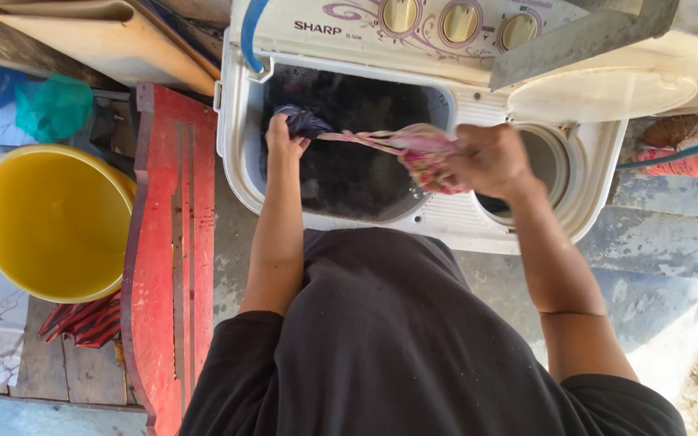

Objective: Moving clothes from the wash tub to the spin dryer tub in a twin-tub washing machine.

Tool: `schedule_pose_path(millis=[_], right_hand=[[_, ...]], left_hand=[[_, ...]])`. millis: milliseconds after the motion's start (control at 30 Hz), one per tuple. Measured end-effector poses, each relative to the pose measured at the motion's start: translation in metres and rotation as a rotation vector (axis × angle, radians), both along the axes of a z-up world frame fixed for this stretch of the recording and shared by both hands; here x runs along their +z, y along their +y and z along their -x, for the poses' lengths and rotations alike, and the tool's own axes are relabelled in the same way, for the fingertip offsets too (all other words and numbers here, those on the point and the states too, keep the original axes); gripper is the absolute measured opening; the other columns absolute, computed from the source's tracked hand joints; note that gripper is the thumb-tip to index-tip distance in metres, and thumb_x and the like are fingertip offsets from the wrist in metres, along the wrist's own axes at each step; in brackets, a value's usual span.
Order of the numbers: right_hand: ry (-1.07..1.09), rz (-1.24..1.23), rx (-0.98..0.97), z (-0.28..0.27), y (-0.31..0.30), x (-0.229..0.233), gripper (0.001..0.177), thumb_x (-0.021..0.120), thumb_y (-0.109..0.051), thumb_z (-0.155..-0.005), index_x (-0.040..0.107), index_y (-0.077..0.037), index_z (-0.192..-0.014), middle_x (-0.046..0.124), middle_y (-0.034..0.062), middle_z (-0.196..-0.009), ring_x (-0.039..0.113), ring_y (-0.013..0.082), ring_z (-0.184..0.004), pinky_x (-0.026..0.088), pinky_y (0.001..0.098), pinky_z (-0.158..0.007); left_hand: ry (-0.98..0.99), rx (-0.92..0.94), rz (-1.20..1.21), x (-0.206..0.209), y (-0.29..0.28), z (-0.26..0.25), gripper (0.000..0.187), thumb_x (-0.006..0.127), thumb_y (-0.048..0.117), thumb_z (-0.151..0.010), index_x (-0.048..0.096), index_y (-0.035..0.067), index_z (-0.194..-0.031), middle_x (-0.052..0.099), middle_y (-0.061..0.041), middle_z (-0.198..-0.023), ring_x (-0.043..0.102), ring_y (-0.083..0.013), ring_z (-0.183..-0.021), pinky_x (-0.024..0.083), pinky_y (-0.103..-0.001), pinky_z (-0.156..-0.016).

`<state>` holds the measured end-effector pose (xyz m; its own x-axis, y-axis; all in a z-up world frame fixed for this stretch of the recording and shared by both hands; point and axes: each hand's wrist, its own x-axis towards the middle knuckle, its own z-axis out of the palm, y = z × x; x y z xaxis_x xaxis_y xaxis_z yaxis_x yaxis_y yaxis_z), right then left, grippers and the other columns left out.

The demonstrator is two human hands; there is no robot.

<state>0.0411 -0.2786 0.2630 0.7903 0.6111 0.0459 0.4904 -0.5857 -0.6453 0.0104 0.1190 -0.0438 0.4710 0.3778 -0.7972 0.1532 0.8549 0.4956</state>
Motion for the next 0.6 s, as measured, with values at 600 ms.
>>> schedule_pose_path(millis=[600], right_hand=[[0.326, -0.097, 0.024, -0.042, 0.091, -0.051, 0.07, 0.09, -0.02, -0.077, 0.054, -0.006, -0.135, 0.064, 0.0156, -0.134, 0.066, 0.0313, -0.117, 0.061, 0.0421, -0.084]], left_hand=[[-0.026, -1.0, -1.348, 0.262, -0.029, 0.011, 0.015, 0.072, 0.013, -0.081, 0.067, 0.0, -0.08, 0.071, -0.019, -0.076, 0.071, -0.033, -0.07, 0.052, -0.044, -0.066]])
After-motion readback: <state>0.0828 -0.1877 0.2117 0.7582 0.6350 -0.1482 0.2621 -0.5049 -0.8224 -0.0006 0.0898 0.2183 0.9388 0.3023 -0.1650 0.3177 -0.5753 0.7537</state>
